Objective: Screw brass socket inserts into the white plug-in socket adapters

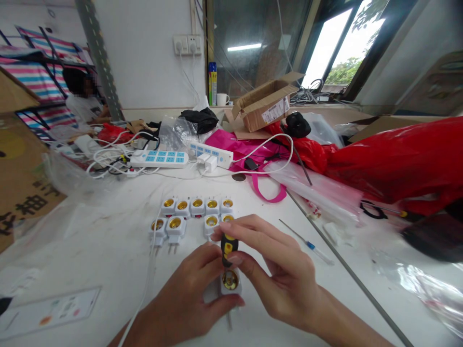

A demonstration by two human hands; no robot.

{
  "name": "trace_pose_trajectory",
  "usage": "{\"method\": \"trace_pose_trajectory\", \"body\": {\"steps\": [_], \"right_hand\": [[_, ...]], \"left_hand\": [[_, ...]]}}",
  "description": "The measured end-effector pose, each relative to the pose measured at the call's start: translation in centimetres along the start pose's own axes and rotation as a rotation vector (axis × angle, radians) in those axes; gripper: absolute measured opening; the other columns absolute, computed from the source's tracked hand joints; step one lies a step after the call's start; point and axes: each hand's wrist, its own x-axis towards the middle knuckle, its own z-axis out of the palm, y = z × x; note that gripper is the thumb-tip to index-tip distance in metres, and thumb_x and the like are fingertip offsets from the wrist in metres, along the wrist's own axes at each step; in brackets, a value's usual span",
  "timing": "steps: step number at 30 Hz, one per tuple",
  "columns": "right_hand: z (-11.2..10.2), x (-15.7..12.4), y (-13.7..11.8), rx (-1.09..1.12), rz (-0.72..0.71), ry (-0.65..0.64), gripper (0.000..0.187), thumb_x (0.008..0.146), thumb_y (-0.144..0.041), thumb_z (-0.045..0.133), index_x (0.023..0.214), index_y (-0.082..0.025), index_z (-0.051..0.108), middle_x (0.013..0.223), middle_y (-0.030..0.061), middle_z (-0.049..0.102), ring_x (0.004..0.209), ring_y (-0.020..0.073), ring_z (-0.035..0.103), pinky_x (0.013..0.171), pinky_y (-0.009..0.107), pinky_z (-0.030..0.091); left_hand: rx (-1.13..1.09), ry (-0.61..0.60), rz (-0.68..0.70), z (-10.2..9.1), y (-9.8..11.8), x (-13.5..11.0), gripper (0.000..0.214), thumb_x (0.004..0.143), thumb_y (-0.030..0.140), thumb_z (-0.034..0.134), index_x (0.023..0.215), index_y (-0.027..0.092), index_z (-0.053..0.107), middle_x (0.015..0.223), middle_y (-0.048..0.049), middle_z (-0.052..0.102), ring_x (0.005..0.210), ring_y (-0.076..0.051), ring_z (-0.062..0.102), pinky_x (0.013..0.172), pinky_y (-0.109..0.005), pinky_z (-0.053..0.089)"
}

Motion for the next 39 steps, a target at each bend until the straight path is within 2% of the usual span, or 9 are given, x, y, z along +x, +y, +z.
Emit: {"method": "trace_pose_trajectory", "body": {"steps": [3, 6, 12, 17, 21, 26, 30, 34, 39], "right_hand": [[-0.04, 0.06, -0.02, 0.016, -0.022, -0.051, 0.054, 0.098, -0.004, 0.076, 0.149, -0.019, 0.069, 0.138, 0.0165, 0.074, 0.127, 0.0276, 0.072, 0.110, 0.043, 0.062], [0.17, 0.13, 0.05, -0.054, -0.096, 0.059, 0.051, 0.085, -0.012, 0.096, 0.131, -0.019, 0.078, 0.120, 0.0113, 0.073, 0.108, 0.0228, 0.074, 0.094, 0.034, 0.066], [0.15, 0.05, -0.05, -0.032, -0.019, 0.005, 0.051, 0.101, 0.003, 0.067, 0.148, -0.018, 0.069, 0.129, 0.0128, 0.080, 0.119, 0.0221, 0.076, 0.106, 0.035, 0.063], [0.23, -0.18, -0.02, -0.105, -0.058, 0.121, 0.049, 0.091, -0.009, 0.090, 0.137, -0.020, 0.077, 0.121, 0.0105, 0.076, 0.109, 0.0227, 0.075, 0.095, 0.033, 0.066], [0.20, -0.16, -0.04, -0.086, 0.006, 0.055, 0.053, 0.100, 0.002, 0.068, 0.147, -0.020, 0.070, 0.129, 0.0117, 0.079, 0.122, 0.0229, 0.074, 0.107, 0.036, 0.063], [0.34, -0.23, 0.11, -0.086, -0.039, 0.120, 0.050, 0.091, -0.004, 0.086, 0.138, -0.021, 0.076, 0.121, 0.0094, 0.074, 0.108, 0.0214, 0.074, 0.094, 0.033, 0.065], [0.48, -0.48, 0.11, -0.073, 0.011, 0.100, 0.053, 0.099, 0.003, 0.067, 0.146, -0.020, 0.071, 0.128, 0.0121, 0.077, 0.122, 0.0245, 0.073, 0.107, 0.040, 0.062], [0.43, -0.44, 0.20, -0.111, -0.028, 0.127, 0.055, 0.092, -0.003, 0.084, 0.142, -0.021, 0.075, 0.124, 0.0109, 0.076, 0.113, 0.0240, 0.075, 0.098, 0.037, 0.065], [0.32, -0.25, 0.17, -0.067, 0.029, 0.059, 0.054, 0.099, 0.002, 0.068, 0.148, -0.022, 0.070, 0.131, 0.0106, 0.080, 0.121, 0.0238, 0.075, 0.108, 0.040, 0.062]], "left_hand": [[-0.045, -0.010, -0.008, 0.04, 0.05, 0.04, 0.037, 0.099, 0.027, 0.077, 0.134, 0.032, 0.063, 0.125, -0.0072, 0.079, 0.118, -0.032, 0.078, 0.101, -0.046, 0.070], [-0.072, -0.030, -0.021, 0.11, -0.10, 0.03, 0.030, 0.100, 0.028, 0.076, 0.127, 0.032, 0.065, 0.119, -0.0053, 0.079, 0.114, -0.029, 0.078, 0.098, -0.044, 0.070], [0.008, 0.002, 0.006, 0.00, -0.09, -0.05, 0.038, 0.096, 0.035, 0.085, 0.127, 0.028, 0.065, 0.118, -0.0073, 0.078, 0.112, -0.029, 0.078, 0.097, -0.042, 0.069], [-0.035, -0.022, -0.010, -0.11, 0.06, 0.09, 0.033, 0.098, 0.033, 0.083, 0.125, 0.028, 0.066, 0.115, -0.0058, 0.077, 0.109, -0.027, 0.077, 0.095, -0.039, 0.068], [0.017, -0.008, 0.000, -0.02, -0.17, -0.11, 0.041, 0.095, 0.036, 0.087, 0.128, 0.027, 0.065, 0.120, -0.0072, 0.077, 0.112, -0.027, 0.076, 0.098, -0.040, 0.068], [-0.036, -0.033, -0.008, 0.07, -0.25, -0.38, 0.033, 0.098, 0.030, 0.083, 0.124, 0.027, 0.064, 0.118, -0.0064, 0.076, 0.110, -0.025, 0.076, 0.097, -0.039, 0.067], [-0.013, -0.038, -0.022, 0.00, -0.22, -0.32, 0.040, 0.095, 0.035, 0.086, 0.128, 0.027, 0.065, 0.120, -0.0076, 0.076, 0.112, -0.027, 0.075, 0.100, -0.041, 0.067], [-0.033, -0.021, -0.012, -0.07, -0.17, -0.13, 0.035, 0.096, 0.034, 0.085, 0.125, 0.026, 0.067, 0.117, -0.0062, 0.076, 0.109, -0.026, 0.076, 0.097, -0.039, 0.067], [-0.015, -0.037, -0.035, 0.02, -0.24, -0.38, 0.041, 0.094, 0.035, 0.088, 0.128, 0.027, 0.065, 0.121, -0.0077, 0.076, 0.113, -0.027, 0.075, 0.100, -0.042, 0.067]]}}
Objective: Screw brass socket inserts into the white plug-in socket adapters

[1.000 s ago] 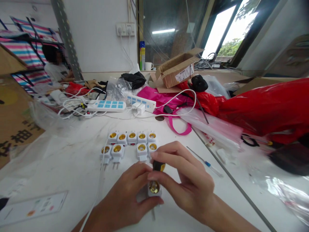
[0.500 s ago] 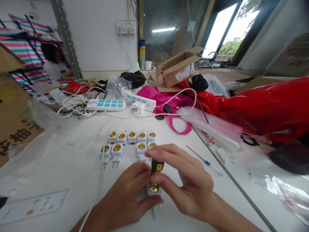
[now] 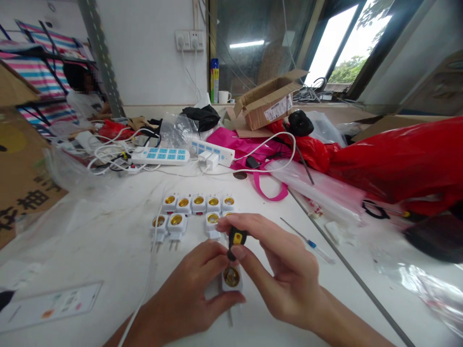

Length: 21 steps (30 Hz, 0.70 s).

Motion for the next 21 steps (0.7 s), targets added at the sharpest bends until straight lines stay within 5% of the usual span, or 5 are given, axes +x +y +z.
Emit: {"method": "trace_pose_trajectory", "body": {"steps": [6, 13, 17, 19, 21], "right_hand": [[0.59, -0.30, -0.04, -0.009, -0.073, 0.111, 0.054, 0.090, -0.002, 0.087, 0.138, -0.022, 0.076, 0.114, 0.0082, 0.074, 0.100, 0.0200, 0.073, 0.084, 0.031, 0.066], [0.02, -0.31, -0.33, 0.031, 0.014, -0.132, 0.064, 0.102, 0.003, 0.062, 0.161, -0.022, 0.057, 0.145, 0.0112, 0.076, 0.132, 0.0218, 0.074, 0.116, 0.034, 0.060], [0.40, -0.29, -0.18, -0.016, -0.093, 0.022, 0.065, 0.090, 0.001, 0.083, 0.149, -0.024, 0.069, 0.125, 0.0100, 0.072, 0.111, 0.0233, 0.075, 0.094, 0.034, 0.067], [0.47, -0.26, -0.15, -0.031, -0.072, 0.062, 0.060, 0.093, 0.002, 0.079, 0.146, -0.024, 0.072, 0.115, 0.0080, 0.070, 0.100, 0.0199, 0.072, 0.086, 0.031, 0.066], [0.33, -0.24, -0.12, -0.014, -0.051, -0.007, 0.061, 0.099, 0.005, 0.065, 0.153, -0.022, 0.066, 0.121, 0.0103, 0.072, 0.109, 0.0209, 0.072, 0.094, 0.033, 0.065]], "left_hand": [[-0.009, 0.033, 0.022, 0.16, -0.13, -0.08, 0.035, 0.096, 0.034, 0.084, 0.126, 0.030, 0.065, 0.123, -0.0071, 0.078, 0.117, -0.030, 0.077, 0.102, -0.045, 0.069], [0.027, 0.045, 0.063, 0.07, 0.04, 0.27, 0.051, 0.098, 0.035, 0.082, 0.144, 0.033, 0.060, 0.133, -0.0069, 0.080, 0.123, -0.032, 0.078, 0.106, -0.047, 0.069], [-0.020, -0.007, 0.014, -0.05, 0.17, 0.33, 0.036, 0.098, 0.029, 0.080, 0.132, 0.031, 0.066, 0.126, -0.0065, 0.079, 0.118, -0.032, 0.079, 0.101, -0.045, 0.070], [-0.009, 0.010, 0.019, -0.10, 0.13, 0.32, 0.039, 0.096, 0.031, 0.083, 0.131, 0.030, 0.066, 0.127, -0.0072, 0.079, 0.120, -0.031, 0.078, 0.103, -0.046, 0.069], [0.015, 0.044, 0.049, -0.13, 0.08, 0.32, 0.051, 0.094, 0.034, 0.086, 0.140, 0.031, 0.063, 0.136, -0.0085, 0.077, 0.126, -0.032, 0.076, 0.109, -0.047, 0.067]]}}
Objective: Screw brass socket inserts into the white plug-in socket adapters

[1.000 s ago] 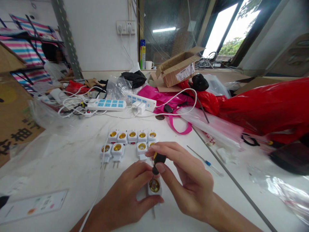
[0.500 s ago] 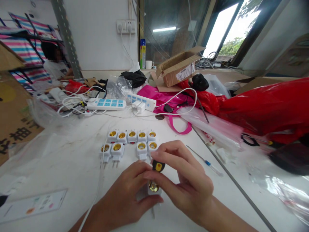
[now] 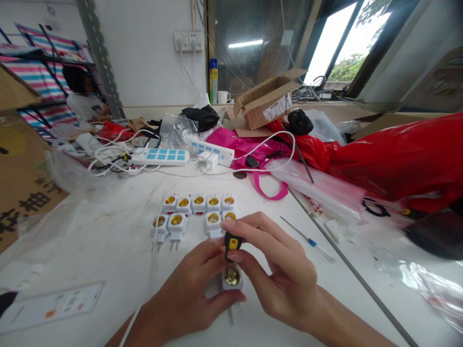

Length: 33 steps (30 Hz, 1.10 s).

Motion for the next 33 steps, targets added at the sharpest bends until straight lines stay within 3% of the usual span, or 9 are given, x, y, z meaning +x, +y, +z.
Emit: {"method": "trace_pose_trajectory", "body": {"steps": [2, 4, 7, 12, 16, 21, 27, 30, 33], "right_hand": [[-0.2, 0.0, 0.1, 0.030, 0.008, -0.098, 0.064, 0.103, 0.005, 0.055, 0.161, -0.021, 0.056, 0.137, 0.0138, 0.072, 0.125, 0.0230, 0.070, 0.108, 0.038, 0.062], [-0.2, -0.1, 0.3, 0.034, -0.006, -0.118, 0.062, 0.103, -0.003, 0.065, 0.161, -0.021, 0.055, 0.143, 0.0148, 0.069, 0.131, 0.0256, 0.068, 0.113, 0.040, 0.060], [0.1, -0.3, 0.6, -0.020, -0.035, -0.005, 0.061, 0.094, -0.007, 0.084, 0.150, -0.023, 0.066, 0.127, 0.0106, 0.070, 0.116, 0.0236, 0.070, 0.100, 0.035, 0.064], [-0.1, -0.4, 0.3, 0.000, 0.039, -0.050, 0.059, 0.100, 0.004, 0.062, 0.155, -0.020, 0.060, 0.134, 0.0128, 0.074, 0.122, 0.0239, 0.072, 0.110, 0.040, 0.061], [-0.3, -0.1, 0.3, -0.066, -0.027, 0.037, 0.055, 0.095, -0.006, 0.083, 0.145, -0.022, 0.069, 0.121, 0.0106, 0.074, 0.111, 0.0240, 0.073, 0.097, 0.037, 0.065], [-0.2, -0.1, 0.6, -0.039, 0.041, -0.014, 0.057, 0.102, 0.001, 0.064, 0.153, -0.025, 0.064, 0.141, 0.0117, 0.076, 0.133, 0.0257, 0.072, 0.113, 0.042, 0.062], [0.1, -0.3, 0.7, -0.011, 0.105, 0.024, 0.049, 0.101, -0.006, 0.074, 0.144, -0.028, 0.067, 0.131, 0.0087, 0.077, 0.118, 0.0215, 0.075, 0.098, 0.034, 0.067], [0.1, -0.6, 0.7, 0.077, 0.208, -0.019, 0.051, 0.108, -0.005, 0.060, 0.152, -0.031, 0.058, 0.147, 0.0092, 0.070, 0.132, 0.0203, 0.071, 0.107, 0.035, 0.064], [0.3, -1.0, 0.8, 0.128, 0.187, 0.010, 0.053, 0.104, -0.006, 0.069, 0.149, -0.032, 0.057, 0.144, 0.0089, 0.072, 0.132, 0.0223, 0.072, 0.114, 0.040, 0.060]], "left_hand": [[0.014, -0.005, 0.006, 0.0, 0.0, 0.0, 0.061, 0.094, 0.034, 0.087, 0.148, 0.032, 0.058, 0.142, -0.0088, 0.076, 0.132, -0.032, 0.073, 0.113, -0.048, 0.064], [-0.001, -0.029, -0.006, -0.1, 0.1, 0.1, 0.052, 0.096, 0.031, 0.084, 0.143, 0.032, 0.060, 0.135, -0.0077, 0.078, 0.129, -0.031, 0.075, 0.110, -0.046, 0.066], [-0.028, -0.044, -0.030, -0.1, 0.1, 0.2, 0.037, 0.098, 0.030, 0.081, 0.130, 0.030, 0.065, 0.119, -0.0065, 0.079, 0.115, -0.029, 0.079, 0.099, -0.043, 0.070], [0.006, -0.005, -0.024, -0.1, 0.3, 0.0, 0.037, 0.097, 0.032, 0.083, 0.129, 0.029, 0.066, 0.124, -0.0077, 0.079, 0.125, -0.033, 0.076, 0.109, -0.046, 0.066], [-0.018, -0.017, -0.038, 0.0, 0.3, -0.1, 0.033, 0.096, 0.034, 0.084, 0.124, 0.030, 0.067, 0.117, -0.0060, 0.079, 0.112, -0.029, 0.079, 0.098, -0.042, 0.069], [0.055, -0.008, 0.013, 0.1, -0.1, -0.4, 0.045, 0.095, 0.038, 0.087, 0.131, 0.026, 0.064, 0.131, -0.0106, 0.078, 0.132, -0.031, 0.073, 0.114, -0.045, 0.062], [0.035, -0.012, 0.007, -0.1, 0.0, -0.1, 0.041, 0.098, 0.040, 0.083, 0.131, 0.026, 0.064, 0.124, -0.0094, 0.079, 0.119, -0.027, 0.078, 0.103, -0.040, 0.067], [0.050, -0.033, 0.016, -0.2, 0.1, 0.1, 0.043, 0.098, 0.040, 0.084, 0.134, 0.025, 0.064, 0.138, -0.0119, 0.076, 0.131, -0.029, 0.074, 0.112, -0.042, 0.064], [0.058, -0.026, 0.029, -0.2, 0.1, 0.0, 0.045, 0.099, 0.040, 0.082, 0.137, 0.025, 0.063, 0.142, -0.0126, 0.075, 0.135, -0.030, 0.072, 0.113, -0.043, 0.063]]}}
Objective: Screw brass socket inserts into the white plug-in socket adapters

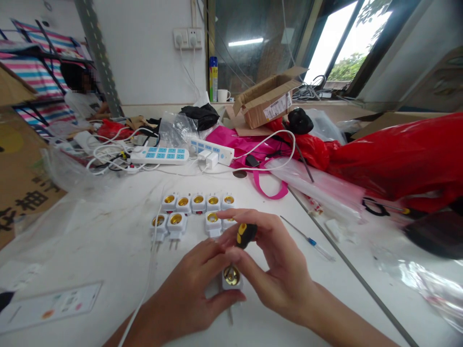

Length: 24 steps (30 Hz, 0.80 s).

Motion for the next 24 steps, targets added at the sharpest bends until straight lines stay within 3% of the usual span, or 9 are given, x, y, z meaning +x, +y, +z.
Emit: {"method": "trace_pose_trajectory", "body": {"steps": [4, 7, 12, 15, 19, 24], "right_hand": [[0.29, -0.30, 0.29, 0.140, 0.071, 0.030, 0.053, 0.108, -0.005, 0.063, 0.149, -0.035, 0.047, 0.138, 0.0092, 0.075, 0.126, 0.0230, 0.075, 0.105, 0.046, 0.064], [0.17, -0.19, 0.20, 0.153, 0.103, 0.000, 0.047, 0.112, -0.009, 0.058, 0.149, -0.036, 0.047, 0.146, 0.0122, 0.070, 0.123, 0.0236, 0.076, 0.104, 0.050, 0.065], [-0.48, 0.38, -0.08, -0.020, 0.037, 0.030, 0.041, 0.108, -0.015, 0.067, 0.146, -0.031, 0.066, 0.136, 0.0120, 0.067, 0.124, 0.0246, 0.069, 0.094, 0.037, 0.066], [-0.54, 0.45, -0.25, 0.017, 0.053, 0.023, 0.046, 0.111, -0.014, 0.062, 0.153, -0.032, 0.063, 0.128, 0.0096, 0.072, 0.112, 0.0200, 0.074, 0.091, 0.032, 0.067], [-0.31, 0.14, -0.47, 0.143, 0.086, 0.037, 0.045, 0.112, -0.012, 0.058, 0.153, -0.033, 0.060, 0.134, 0.0094, 0.073, 0.107, 0.0180, 0.079, 0.095, 0.033, 0.069], [-0.43, 0.05, -0.46, 0.155, 0.055, 0.096, 0.043, 0.112, -0.011, 0.059, 0.151, -0.029, 0.062, 0.130, 0.0111, 0.072, 0.099, 0.0183, 0.079, 0.088, 0.034, 0.071]], "left_hand": [[0.024, 0.057, 0.013, 0.22, -0.15, -0.26, 0.045, 0.099, 0.045, 0.081, 0.135, 0.026, 0.063, 0.130, -0.0118, 0.079, 0.124, -0.029, 0.078, 0.105, -0.042, 0.067], [0.025, 0.058, 0.022, 0.30, -0.21, -0.34, 0.045, 0.100, 0.045, 0.080, 0.136, 0.026, 0.062, 0.139, -0.0138, 0.076, 0.131, -0.031, 0.074, 0.109, -0.044, 0.066], [-0.008, 0.043, 0.011, 0.19, -0.12, -0.15, 0.041, 0.100, 0.044, 0.080, 0.133, 0.025, 0.064, 0.130, -0.0135, 0.079, 0.122, -0.029, 0.078, 0.103, -0.040, 0.068], [0.003, 0.030, 0.000, 0.09, -0.13, -0.15, 0.041, 0.099, 0.043, 0.082, 0.132, 0.025, 0.066, 0.130, -0.0132, 0.079, 0.124, -0.029, 0.078, 0.106, -0.040, 0.067], [0.054, 0.041, 0.015, 0.05, -0.17, -0.24, 0.043, 0.098, 0.046, 0.082, 0.132, 0.024, 0.068, 0.137, -0.0144, 0.077, 0.132, -0.030, 0.075, 0.111, -0.041, 0.065], [0.025, 0.045, 0.023, -0.08, 0.14, 0.18, 0.037, 0.101, 0.046, 0.078, 0.128, 0.024, 0.066, 0.130, -0.0131, 0.079, 0.123, -0.028, 0.078, 0.103, -0.038, 0.067]]}}
